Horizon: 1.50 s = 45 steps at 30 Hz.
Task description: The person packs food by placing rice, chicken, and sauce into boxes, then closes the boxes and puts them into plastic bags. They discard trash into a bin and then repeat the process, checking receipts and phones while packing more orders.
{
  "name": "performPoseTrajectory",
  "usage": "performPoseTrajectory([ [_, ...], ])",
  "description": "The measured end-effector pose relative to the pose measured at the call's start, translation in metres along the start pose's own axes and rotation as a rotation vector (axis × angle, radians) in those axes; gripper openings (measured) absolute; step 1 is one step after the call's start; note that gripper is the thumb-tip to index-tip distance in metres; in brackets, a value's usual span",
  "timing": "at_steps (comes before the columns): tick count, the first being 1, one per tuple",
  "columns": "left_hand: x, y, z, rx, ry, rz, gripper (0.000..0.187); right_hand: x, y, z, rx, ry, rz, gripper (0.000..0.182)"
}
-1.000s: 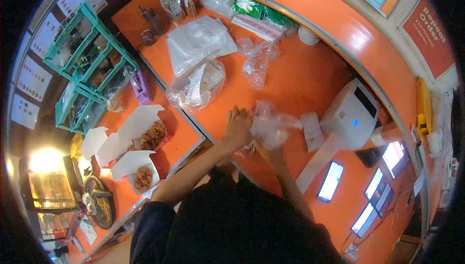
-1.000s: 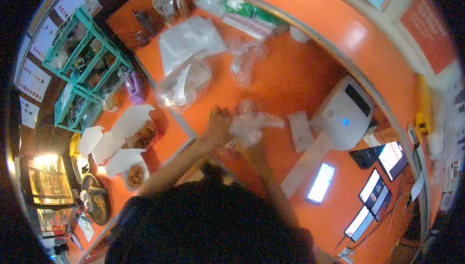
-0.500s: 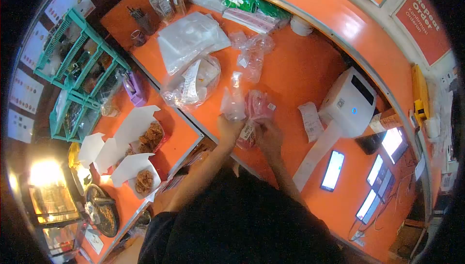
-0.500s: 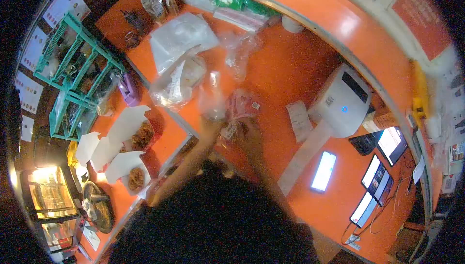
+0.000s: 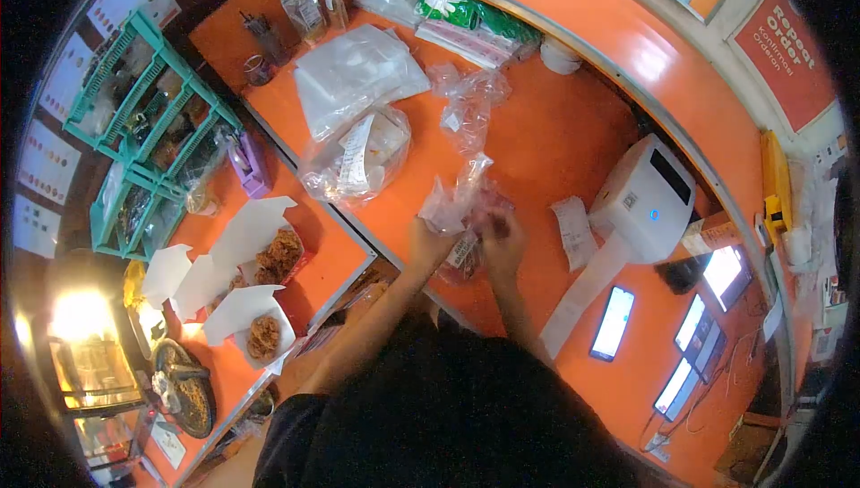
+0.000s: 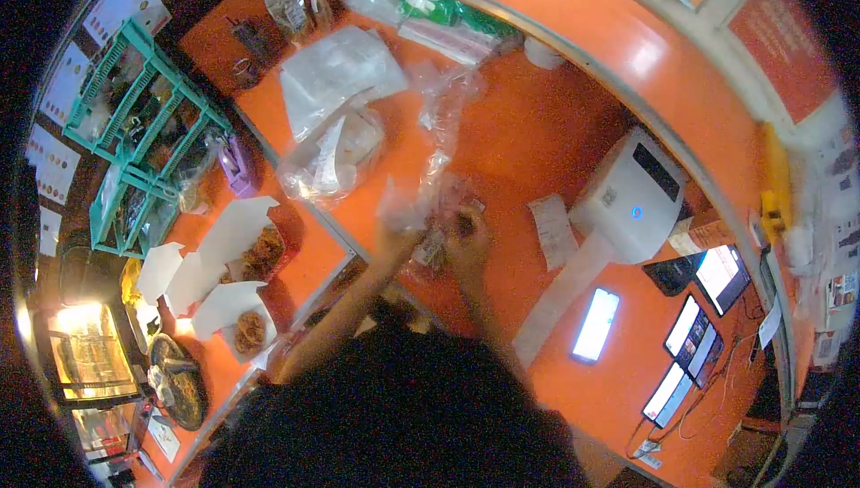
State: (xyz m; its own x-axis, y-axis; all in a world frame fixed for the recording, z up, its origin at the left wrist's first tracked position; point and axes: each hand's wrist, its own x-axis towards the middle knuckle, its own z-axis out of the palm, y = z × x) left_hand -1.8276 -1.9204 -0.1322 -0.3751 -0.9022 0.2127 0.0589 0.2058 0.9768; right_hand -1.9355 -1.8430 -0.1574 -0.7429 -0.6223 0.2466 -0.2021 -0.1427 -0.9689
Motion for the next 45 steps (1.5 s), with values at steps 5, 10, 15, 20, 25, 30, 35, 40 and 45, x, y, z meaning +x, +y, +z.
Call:
performPoseTrajectory([
  [5,-0.002,-0.002,-0.002,0.103,-0.059,-0.031,0.033,0.009,-0.009,-0.008,-0.137,-0.057,-0.125,0.008],
  [10,-0.005,-0.024,-0.005,0.112,-0.215,-0.116,0.068,0.019,-0.021,-0.023,-0.300,-0.323,-0.064,0.011],
  [15,-0.001,-0.003,-0.008,0.076,-0.253,-0.156,0.065,0.030,-0.019,-0.029,-0.375,-0.427,-0.170,0.014],
  [20,-0.009,-0.029,-0.012,0.317,-0.305,0.193,0.034,0.035,-0.039,-0.031,-0.764,-0.607,-0.367,0.031],
  [25,-0.014,0.010,-0.019,0.479,-0.308,0.097,0.040,0.046,-0.025,-0.053,-0.493,-0.493,0.153,0.017],
  [30,-0.019,0.024,-0.014,0.400,-0.302,-0.126,0.045,0.028,-0.061,-0.049,-0.687,-0.806,-0.248,0.025],
  [35,-0.020,-0.022,-0.016,0.389,-0.488,0.055,0.050,0.037,-0.051,-0.045,-0.853,-1.055,-0.555,0.036],
  [40,0.011,0.000,-0.019,0.641,-0.588,0.029,0.047,0.048,-0.073,-0.023,-0.859,-0.981,-0.418,0.034],
  [45,0.040,0.014,-0.078,0.220,0.017,0.256,0.021,0.055,-0.086,0.008,-0.876,-0.294,-0.058,0.034],
])
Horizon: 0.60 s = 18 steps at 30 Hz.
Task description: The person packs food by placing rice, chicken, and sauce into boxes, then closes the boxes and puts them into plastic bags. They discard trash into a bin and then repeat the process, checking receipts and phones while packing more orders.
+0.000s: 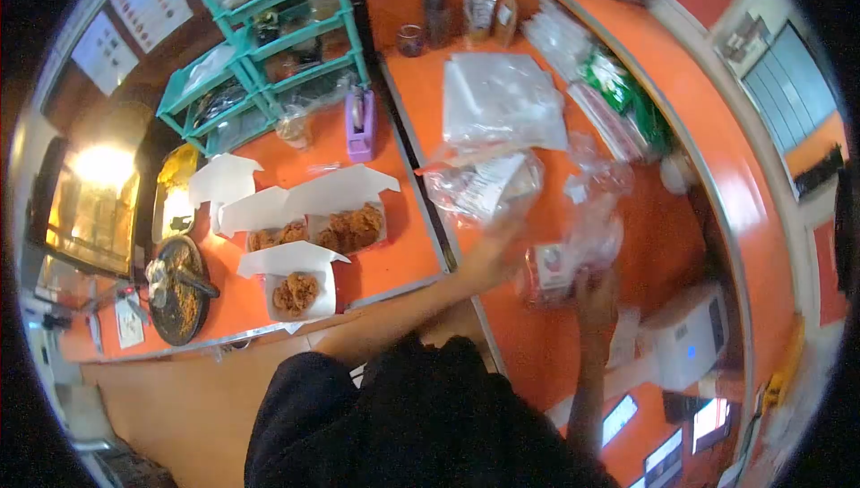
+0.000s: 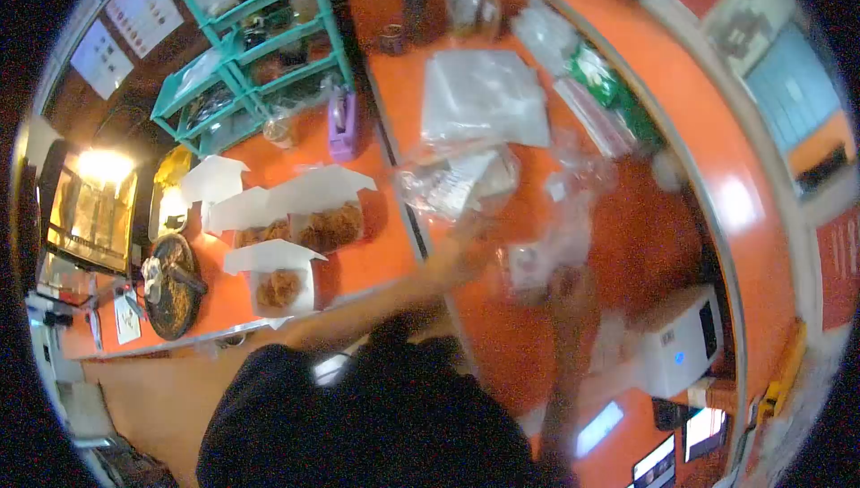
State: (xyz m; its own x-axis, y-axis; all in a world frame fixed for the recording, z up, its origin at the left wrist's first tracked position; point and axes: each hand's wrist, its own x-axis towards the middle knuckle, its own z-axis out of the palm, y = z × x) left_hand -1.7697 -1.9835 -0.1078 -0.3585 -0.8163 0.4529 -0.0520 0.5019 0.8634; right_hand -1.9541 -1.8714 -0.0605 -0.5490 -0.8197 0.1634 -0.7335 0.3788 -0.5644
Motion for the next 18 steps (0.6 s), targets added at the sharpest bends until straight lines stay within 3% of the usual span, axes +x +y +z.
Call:
performPoseTrajectory([
  [1,0.015,0.016,-0.042,0.154,0.150,0.214,0.017,-0.001,-0.002,0.016,0.034,0.154,-0.092,0.031],
  [2,0.017,0.000,-0.076,0.205,0.306,0.121,0.015,-0.002,-0.004,0.032,0.053,0.306,-0.188,0.028],
  [3,0.020,-0.015,-0.109,0.257,0.456,0.026,0.014,-0.006,-0.027,0.042,0.077,0.293,-0.309,0.025],
  [4,0.037,-0.023,-0.143,0.366,0.628,0.148,0.012,-0.010,-0.051,0.051,0.102,0.273,-0.431,0.021],
  [5,0.050,-0.030,-0.177,0.336,0.751,0.051,0.006,-0.013,-0.086,0.069,0.184,0.110,-0.574,0.015],
  [6,0.064,-0.042,-0.219,0.276,0.696,-0.045,0.016,-0.016,-0.122,0.086,0.278,-0.077,-0.694,0.011],
  [7,0.080,-0.065,-0.264,0.177,0.641,-0.226,0.031,-0.008,-0.175,0.109,0.568,-0.144,-0.780,0.005],
  [9,0.091,-0.113,-0.316,-0.169,0.571,-0.605,0.056,0.013,-0.250,0.177,0.759,-0.264,-0.665,0.010],
  [10,0.096,-0.134,-0.332,-0.417,0.546,-0.797,0.066,0.036,-0.274,0.216,0.760,-0.285,-0.642,0.013],
  [12,0.068,-0.279,-0.389,-0.667,0.144,-1.110,0.090,0.082,-0.311,0.301,0.723,-0.327,-0.592,0.021],
  [14,0.059,-0.364,-0.380,-0.799,0.123,-1.418,0.090,0.120,-0.325,0.382,0.316,-0.277,-0.560,0.029],
  [16,0.056,-0.303,-0.377,-0.748,-0.067,-1.229,0.089,0.145,-0.323,0.468,0.170,-0.221,-0.514,0.036],
  [18,0.054,-0.330,-0.369,-1.224,0.058,-1.249,0.083,0.152,-0.318,0.523,0.240,-0.232,-0.419,0.039],
])
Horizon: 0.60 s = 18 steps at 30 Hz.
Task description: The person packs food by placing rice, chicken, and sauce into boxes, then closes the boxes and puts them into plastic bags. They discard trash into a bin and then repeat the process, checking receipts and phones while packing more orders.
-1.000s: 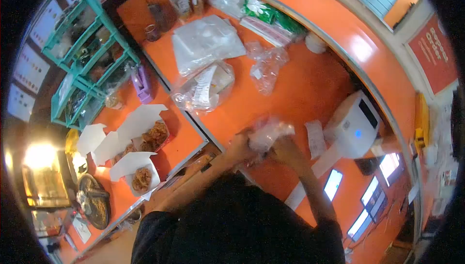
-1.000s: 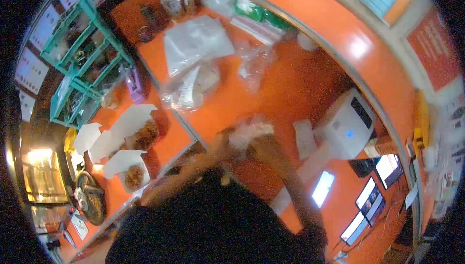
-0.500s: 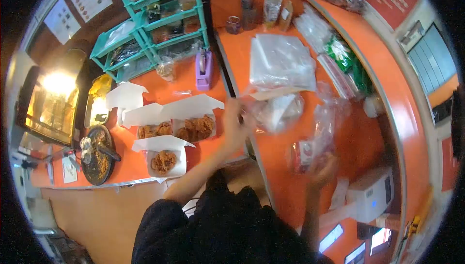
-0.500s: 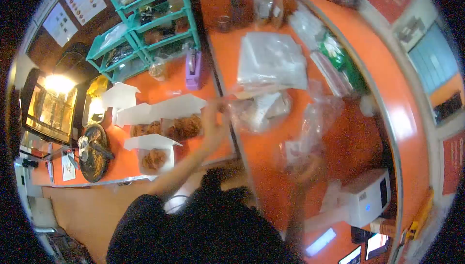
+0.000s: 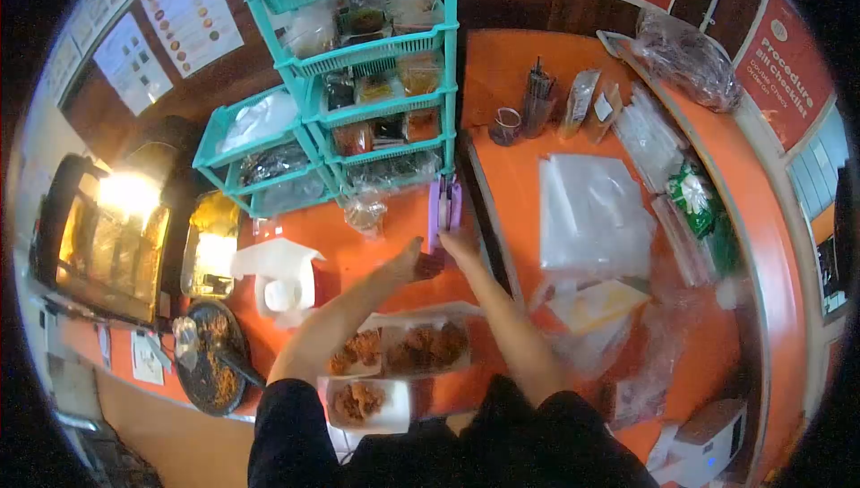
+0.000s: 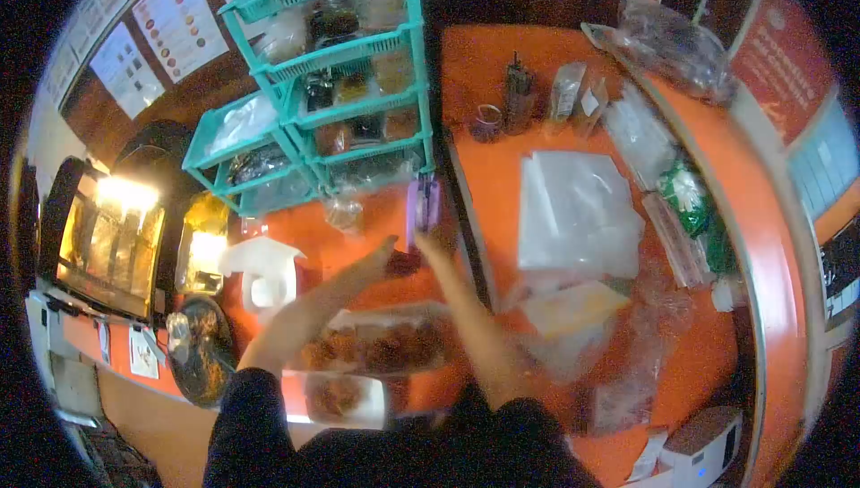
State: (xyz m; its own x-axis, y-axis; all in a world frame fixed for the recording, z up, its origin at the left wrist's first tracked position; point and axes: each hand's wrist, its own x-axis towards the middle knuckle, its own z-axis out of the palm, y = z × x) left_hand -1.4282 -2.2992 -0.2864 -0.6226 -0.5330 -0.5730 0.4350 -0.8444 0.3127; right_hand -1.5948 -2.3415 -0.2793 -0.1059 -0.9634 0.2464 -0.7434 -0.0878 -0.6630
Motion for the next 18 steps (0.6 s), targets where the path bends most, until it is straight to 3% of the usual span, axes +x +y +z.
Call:
performPoseTrajectory([
  [2,0.007,-0.008,0.028,0.114,0.184,0.173,0.080,0.001,-0.015,0.002,0.039,-0.107,0.248,0.037],
  [4,-0.006,-0.016,0.047,0.157,0.281,0.224,0.073,-0.015,-0.040,-0.033,0.215,-0.250,0.418,0.035],
  [5,-0.014,-0.015,0.053,0.148,0.287,0.194,0.067,-0.025,-0.057,-0.060,0.384,-0.301,0.416,0.033],
  [7,-0.016,-0.010,0.056,0.134,0.264,0.197,0.059,-0.080,-0.085,-0.122,0.590,-0.250,0.164,0.029],
  [9,-0.010,-0.012,0.058,0.117,0.204,0.245,0.055,-0.140,-0.039,-0.108,0.157,-0.384,0.017,0.040],
  [12,-0.012,-0.027,0.051,0.341,0.180,0.353,0.039,-0.168,-0.027,-0.106,0.316,-0.611,0.318,0.027],
  [14,-0.012,-0.022,0.047,0.512,0.226,0.391,0.030,-0.163,-0.016,-0.101,0.270,-0.643,0.029,0.027],
  [16,-0.012,-0.019,0.039,0.701,0.338,0.362,0.020,-0.162,-0.008,-0.094,0.292,-0.633,0.030,0.026],
  [18,-0.007,-0.013,0.041,0.864,0.409,0.343,0.018,-0.156,-0.009,-0.082,0.378,-0.566,0.323,0.023],
])
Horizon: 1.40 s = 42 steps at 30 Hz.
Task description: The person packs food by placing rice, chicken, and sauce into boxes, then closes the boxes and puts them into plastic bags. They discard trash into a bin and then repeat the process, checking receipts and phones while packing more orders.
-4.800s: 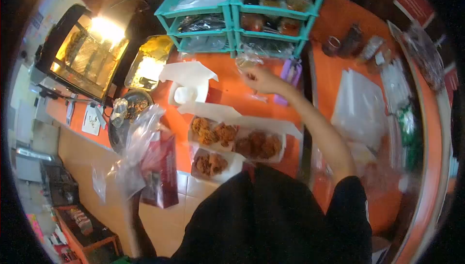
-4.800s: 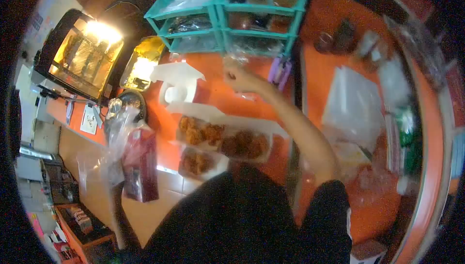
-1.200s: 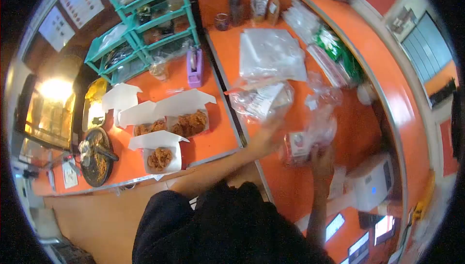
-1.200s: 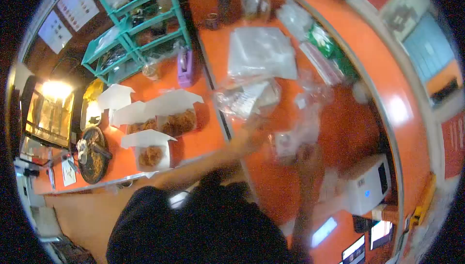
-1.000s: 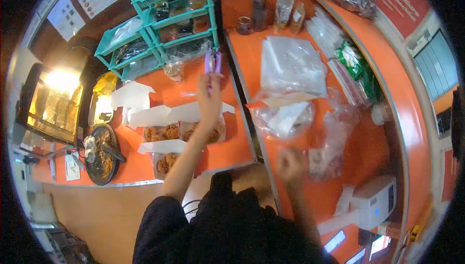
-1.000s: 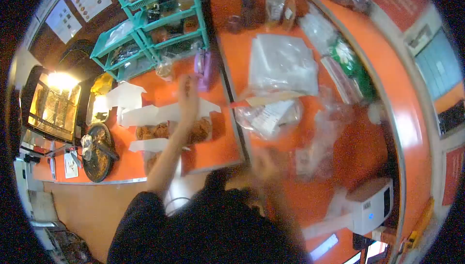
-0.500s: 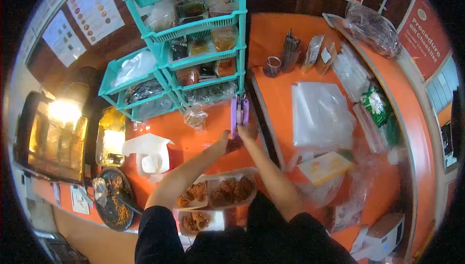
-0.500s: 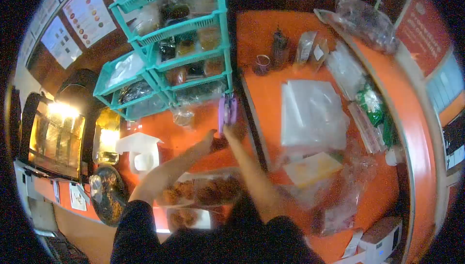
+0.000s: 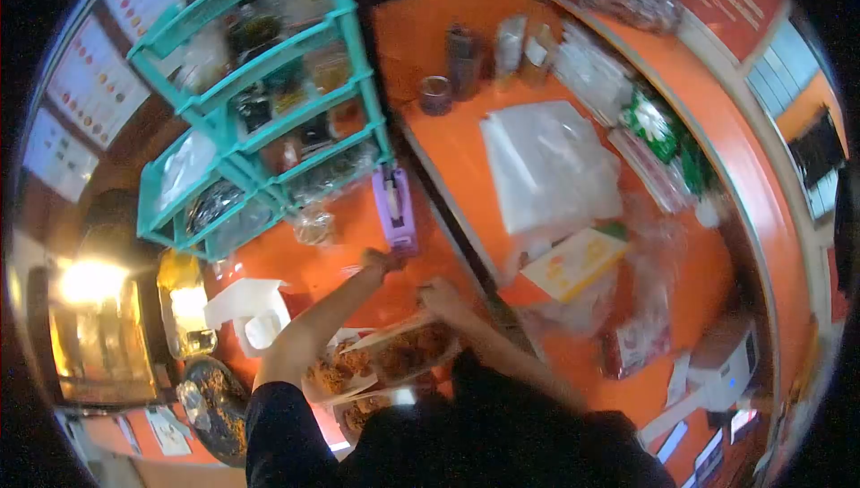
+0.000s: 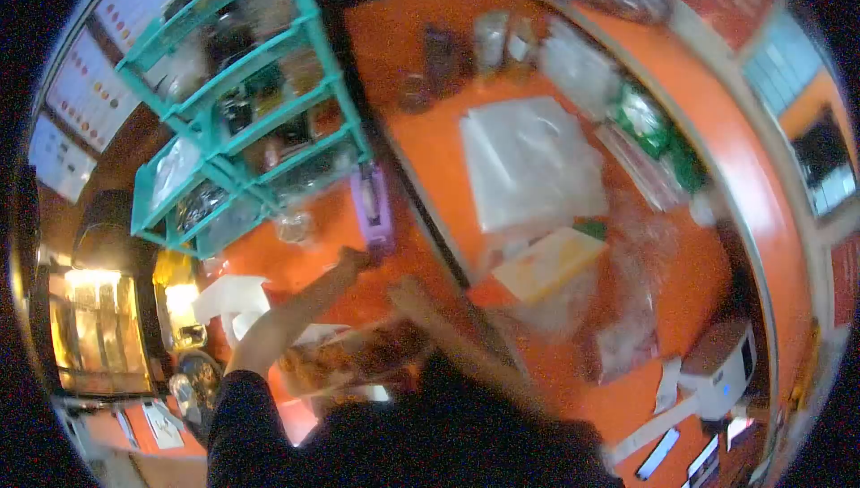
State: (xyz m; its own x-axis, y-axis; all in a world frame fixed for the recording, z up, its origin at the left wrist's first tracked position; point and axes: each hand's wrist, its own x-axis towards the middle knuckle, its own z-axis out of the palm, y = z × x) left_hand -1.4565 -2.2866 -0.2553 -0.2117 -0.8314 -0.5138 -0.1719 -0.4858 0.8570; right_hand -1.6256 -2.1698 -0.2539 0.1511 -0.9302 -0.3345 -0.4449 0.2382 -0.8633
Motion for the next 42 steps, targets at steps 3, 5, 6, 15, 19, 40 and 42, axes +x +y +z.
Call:
performPoseTrajectory([
  [3,-0.008,0.039,0.008,0.008,0.121,0.149,0.017,-0.009,-0.065,-0.027,-0.036,0.120,-0.212,0.016],
  [5,-0.043,0.089,0.018,-0.067,0.210,0.282,0.018,-0.019,-0.092,-0.039,0.022,0.327,-0.393,0.010],
  [6,-0.071,0.117,0.028,-0.114,0.252,0.346,0.018,-0.050,-0.120,-0.062,0.030,0.314,-0.347,0.009],
  [15,-0.299,0.101,0.282,0.034,0.181,1.099,0.024,-0.375,-0.056,-0.269,-0.032,0.527,-0.188,0.019],
  [19,-0.344,0.026,0.447,0.145,-0.095,0.882,0.025,-0.522,0.039,-0.306,-0.410,0.830,0.376,0.023],
  [40,-0.350,-0.051,0.524,-0.242,0.022,0.573,0.013,-0.540,0.137,-0.324,0.145,0.293,0.273,0.013],
  [42,-0.339,-0.047,0.489,-0.257,0.067,0.446,0.014,-0.507,0.132,-0.303,0.236,0.377,-0.164,0.015],
])
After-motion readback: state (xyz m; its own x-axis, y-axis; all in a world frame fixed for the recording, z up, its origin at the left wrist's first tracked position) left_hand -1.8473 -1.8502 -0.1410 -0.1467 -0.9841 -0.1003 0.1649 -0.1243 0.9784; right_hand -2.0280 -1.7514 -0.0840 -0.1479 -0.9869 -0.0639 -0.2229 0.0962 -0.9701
